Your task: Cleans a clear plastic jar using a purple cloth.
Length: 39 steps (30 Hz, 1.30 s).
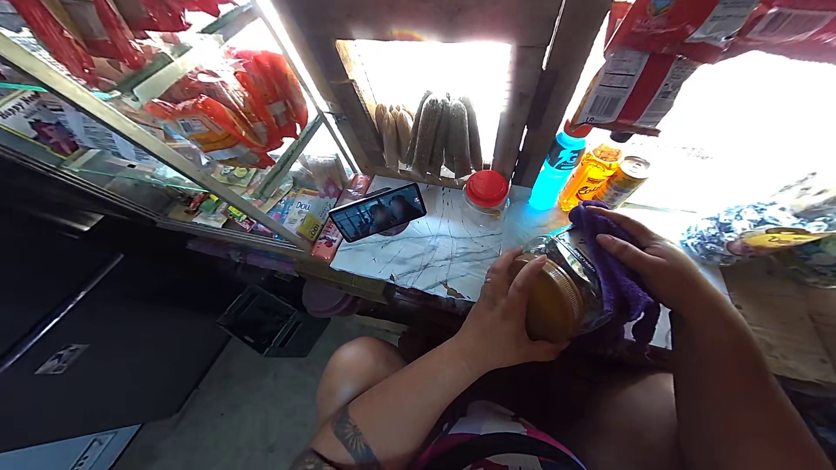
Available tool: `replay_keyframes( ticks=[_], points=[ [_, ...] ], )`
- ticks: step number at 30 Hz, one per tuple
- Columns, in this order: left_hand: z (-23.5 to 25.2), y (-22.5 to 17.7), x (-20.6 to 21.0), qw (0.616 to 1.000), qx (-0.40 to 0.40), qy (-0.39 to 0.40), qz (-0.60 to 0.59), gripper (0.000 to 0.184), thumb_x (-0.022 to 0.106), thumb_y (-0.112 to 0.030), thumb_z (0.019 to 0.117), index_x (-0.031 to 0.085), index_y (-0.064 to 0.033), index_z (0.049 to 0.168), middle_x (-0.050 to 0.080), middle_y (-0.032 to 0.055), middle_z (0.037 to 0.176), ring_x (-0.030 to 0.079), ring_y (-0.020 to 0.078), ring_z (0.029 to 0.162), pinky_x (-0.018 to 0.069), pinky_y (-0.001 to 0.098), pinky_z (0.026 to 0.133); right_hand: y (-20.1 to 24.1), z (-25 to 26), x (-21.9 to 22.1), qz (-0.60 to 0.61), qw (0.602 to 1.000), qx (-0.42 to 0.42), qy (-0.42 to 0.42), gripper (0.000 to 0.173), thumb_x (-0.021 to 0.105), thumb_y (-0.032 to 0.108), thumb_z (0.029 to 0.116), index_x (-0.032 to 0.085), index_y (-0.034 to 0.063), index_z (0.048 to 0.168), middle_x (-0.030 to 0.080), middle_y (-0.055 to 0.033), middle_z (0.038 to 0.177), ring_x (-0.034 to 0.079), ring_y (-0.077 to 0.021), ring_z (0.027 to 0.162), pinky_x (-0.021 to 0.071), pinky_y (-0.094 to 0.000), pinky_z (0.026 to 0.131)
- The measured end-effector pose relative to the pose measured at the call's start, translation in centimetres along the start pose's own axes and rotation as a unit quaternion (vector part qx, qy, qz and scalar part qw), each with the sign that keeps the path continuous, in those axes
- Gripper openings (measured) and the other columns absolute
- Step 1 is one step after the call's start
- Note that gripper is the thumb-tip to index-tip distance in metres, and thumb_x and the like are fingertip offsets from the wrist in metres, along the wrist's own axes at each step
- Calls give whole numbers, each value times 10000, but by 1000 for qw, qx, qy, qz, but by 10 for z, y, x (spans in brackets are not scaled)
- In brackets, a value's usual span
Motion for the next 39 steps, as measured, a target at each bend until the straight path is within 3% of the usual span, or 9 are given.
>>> replay_keyframes(
  ticks=[3, 11, 17, 22, 39],
  points=[
    [0, 0, 1, 1000, 0, -1, -1, 1133, 912, -483, 632, 352, -101, 1539, 344, 303, 1535, 461, 403, 1371, 489, 493, 1060, 1, -1, -1, 6, 1000, -3, -4, 514, 516, 526, 983, 540, 347, 1464, 615, 25, 1396, 600, -112, 1223, 499, -461, 993],
    [0, 2, 1, 1000, 1, -2, -1, 1141, 905, -506, 632, 353, -93, 1541, 349, 306, 1533, 467, 401, 1366, 485, 488, 1064, 2, -4, -5, -7, 999, -18, -50, 476, 511, 515, 991, 591, 317, 1415, 676, 13, 1273, 650, -90, 1089, 532, -428, 918],
    [1, 4, 1, 1000, 0, -4, -1, 1147, 904, -508, 638, 332, -116, 1551, 337, 308, 1535, 494, 400, 1338, 520, 497, 1017, 4, -5, -10, -41, 996, -19, -78, 490, 493, 546, 985, 617, 296, 1387, 691, -27, 1231, 655, -140, 1092, 519, -488, 908],
    [2, 5, 1, 1000, -5, -5, -3, 1149, 906, -518, 627, 350, -108, 1545, 341, 307, 1534, 475, 401, 1358, 497, 491, 1054, 4, -5, -11, -38, 995, -22, -90, 470, 499, 526, 994, 630, 280, 1373, 697, -28, 1212, 657, -137, 1076, 522, -483, 893],
    [2, 4, 1, 1000, -3, -11, 10, 1156, 896, -541, 629, 341, -111, 1548, 345, 303, 1531, 489, 387, 1346, 511, 468, 1033, 10, -10, -17, -58, 989, -32, -129, 464, 501, 501, 998, 657, 206, 1321, 715, -44, 1063, 666, -119, 928, 526, -443, 810]
  ],
)
Point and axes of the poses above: each hand's wrist, its own z-axis towards the middle knuckle, its own x-axis out of the palm, y = z × x, the point moved 9 cm from there along z, towards the middle knuckle
